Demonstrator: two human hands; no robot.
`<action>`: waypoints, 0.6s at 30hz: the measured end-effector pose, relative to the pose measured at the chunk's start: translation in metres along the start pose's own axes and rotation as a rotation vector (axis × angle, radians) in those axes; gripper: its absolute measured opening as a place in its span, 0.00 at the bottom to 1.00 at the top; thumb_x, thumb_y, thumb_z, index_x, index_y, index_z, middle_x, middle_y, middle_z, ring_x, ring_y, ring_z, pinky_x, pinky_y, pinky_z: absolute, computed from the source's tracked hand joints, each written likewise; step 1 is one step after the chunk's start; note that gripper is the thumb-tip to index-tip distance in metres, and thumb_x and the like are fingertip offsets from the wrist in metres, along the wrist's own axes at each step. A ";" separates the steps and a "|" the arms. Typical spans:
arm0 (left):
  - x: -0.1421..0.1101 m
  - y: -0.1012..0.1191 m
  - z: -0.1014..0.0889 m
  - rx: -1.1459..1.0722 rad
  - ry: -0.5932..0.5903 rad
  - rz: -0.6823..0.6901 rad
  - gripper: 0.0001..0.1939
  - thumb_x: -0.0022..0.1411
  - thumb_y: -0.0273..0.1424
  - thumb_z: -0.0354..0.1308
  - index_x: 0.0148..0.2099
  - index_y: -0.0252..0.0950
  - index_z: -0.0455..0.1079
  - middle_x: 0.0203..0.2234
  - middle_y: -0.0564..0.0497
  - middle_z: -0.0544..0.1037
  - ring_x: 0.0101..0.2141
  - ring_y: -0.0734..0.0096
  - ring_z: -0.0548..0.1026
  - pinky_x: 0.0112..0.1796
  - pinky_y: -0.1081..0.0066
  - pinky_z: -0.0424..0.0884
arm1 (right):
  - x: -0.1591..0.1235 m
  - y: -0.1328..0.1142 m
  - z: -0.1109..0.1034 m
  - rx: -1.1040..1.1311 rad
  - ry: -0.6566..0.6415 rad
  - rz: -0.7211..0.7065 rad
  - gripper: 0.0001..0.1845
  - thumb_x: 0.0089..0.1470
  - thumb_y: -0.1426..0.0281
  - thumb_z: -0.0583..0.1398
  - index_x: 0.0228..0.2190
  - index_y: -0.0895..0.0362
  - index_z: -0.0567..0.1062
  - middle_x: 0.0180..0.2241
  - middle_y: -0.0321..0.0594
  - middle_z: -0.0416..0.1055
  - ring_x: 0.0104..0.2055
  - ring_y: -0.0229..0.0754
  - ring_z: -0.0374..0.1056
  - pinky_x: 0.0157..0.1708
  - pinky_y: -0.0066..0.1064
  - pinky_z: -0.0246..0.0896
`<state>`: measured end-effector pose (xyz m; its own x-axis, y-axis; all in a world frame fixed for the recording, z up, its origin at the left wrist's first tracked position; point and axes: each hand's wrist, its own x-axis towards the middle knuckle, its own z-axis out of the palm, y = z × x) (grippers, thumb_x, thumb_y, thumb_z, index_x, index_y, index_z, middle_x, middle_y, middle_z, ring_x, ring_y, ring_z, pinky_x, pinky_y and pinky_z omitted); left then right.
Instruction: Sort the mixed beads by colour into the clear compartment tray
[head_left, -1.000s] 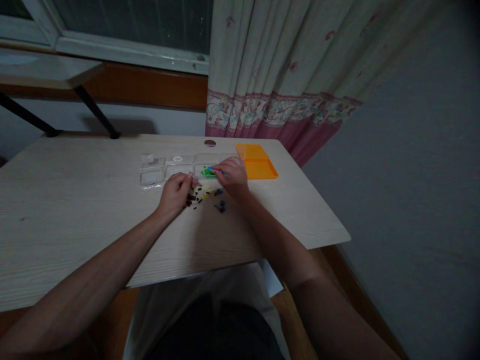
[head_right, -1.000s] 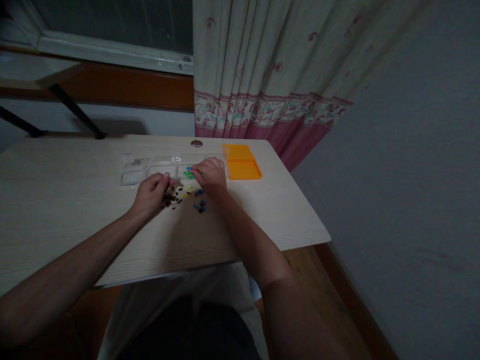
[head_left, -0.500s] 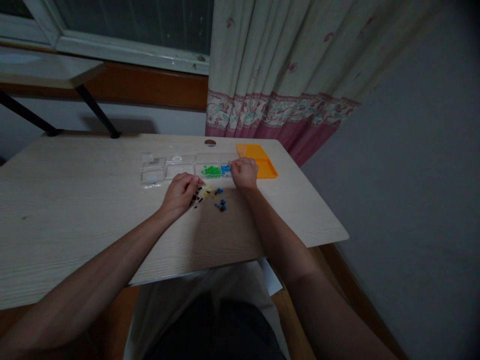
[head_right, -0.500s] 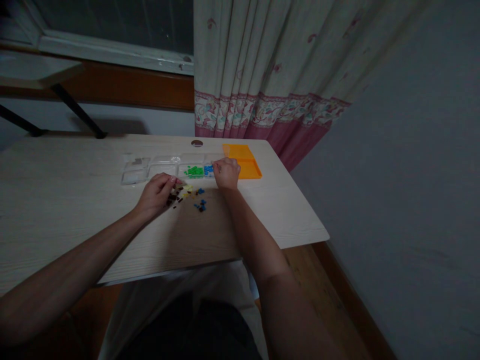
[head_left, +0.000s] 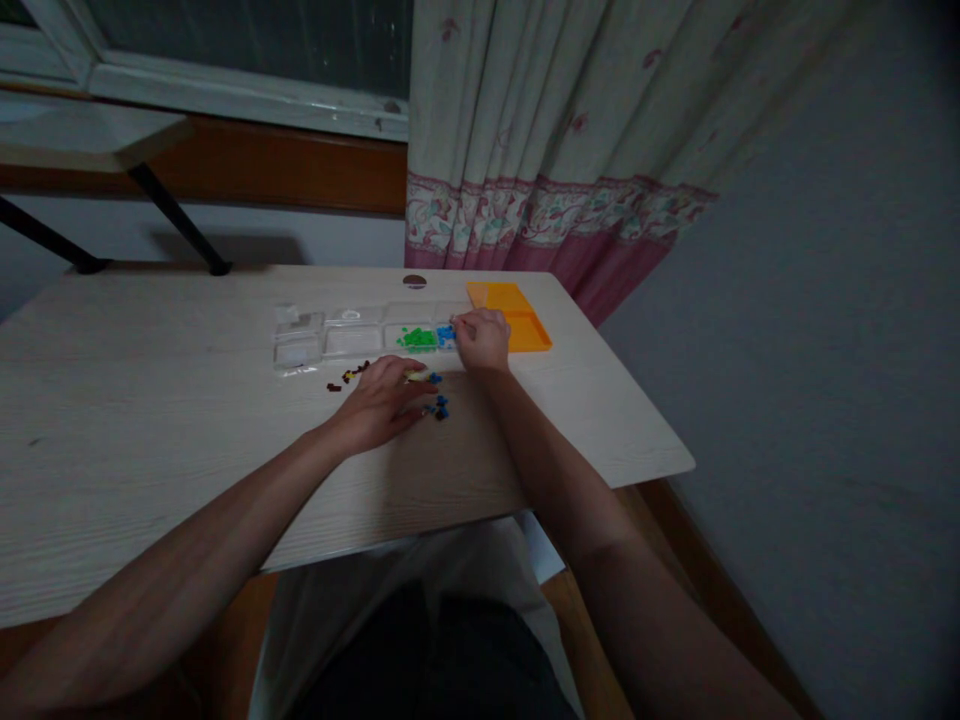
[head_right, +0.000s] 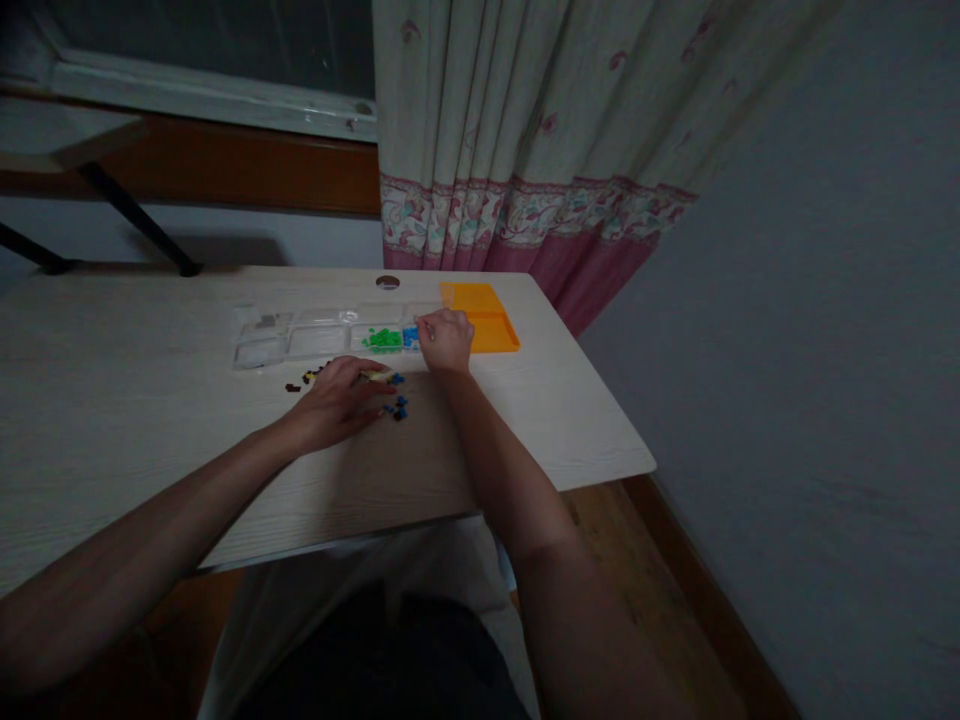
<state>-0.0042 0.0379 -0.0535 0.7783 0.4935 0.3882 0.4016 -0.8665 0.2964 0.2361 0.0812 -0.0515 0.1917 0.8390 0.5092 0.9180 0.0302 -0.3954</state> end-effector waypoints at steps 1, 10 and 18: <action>0.000 0.000 0.000 0.002 -0.002 0.007 0.16 0.65 0.35 0.58 0.54 0.44 0.73 0.57 0.45 0.66 0.57 0.54 0.61 0.58 0.53 0.59 | 0.000 0.000 0.000 0.000 0.003 0.000 0.19 0.64 0.60 0.54 0.37 0.53 0.82 0.41 0.43 0.76 0.49 0.50 0.63 0.51 0.41 0.54; 0.006 0.005 0.002 -0.007 -0.008 0.009 0.06 0.65 0.31 0.57 0.40 0.39 0.74 0.50 0.46 0.71 0.52 0.58 0.66 0.55 0.57 0.60 | -0.001 -0.005 -0.002 0.014 -0.021 0.015 0.18 0.64 0.60 0.55 0.37 0.53 0.82 0.41 0.42 0.77 0.50 0.50 0.63 0.52 0.40 0.54; 0.007 -0.001 -0.003 -0.046 0.104 -0.066 0.08 0.66 0.31 0.52 0.39 0.36 0.72 0.38 0.44 0.75 0.45 0.58 0.69 0.49 0.57 0.65 | -0.002 -0.012 -0.007 0.019 -0.043 -0.028 0.18 0.65 0.61 0.53 0.39 0.54 0.82 0.42 0.43 0.76 0.51 0.49 0.63 0.53 0.40 0.53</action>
<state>-0.0011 0.0426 -0.0485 0.6959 0.5566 0.4538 0.4257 -0.8287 0.3635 0.2265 0.0752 -0.0426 0.1503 0.8603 0.4872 0.9160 0.0642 -0.3959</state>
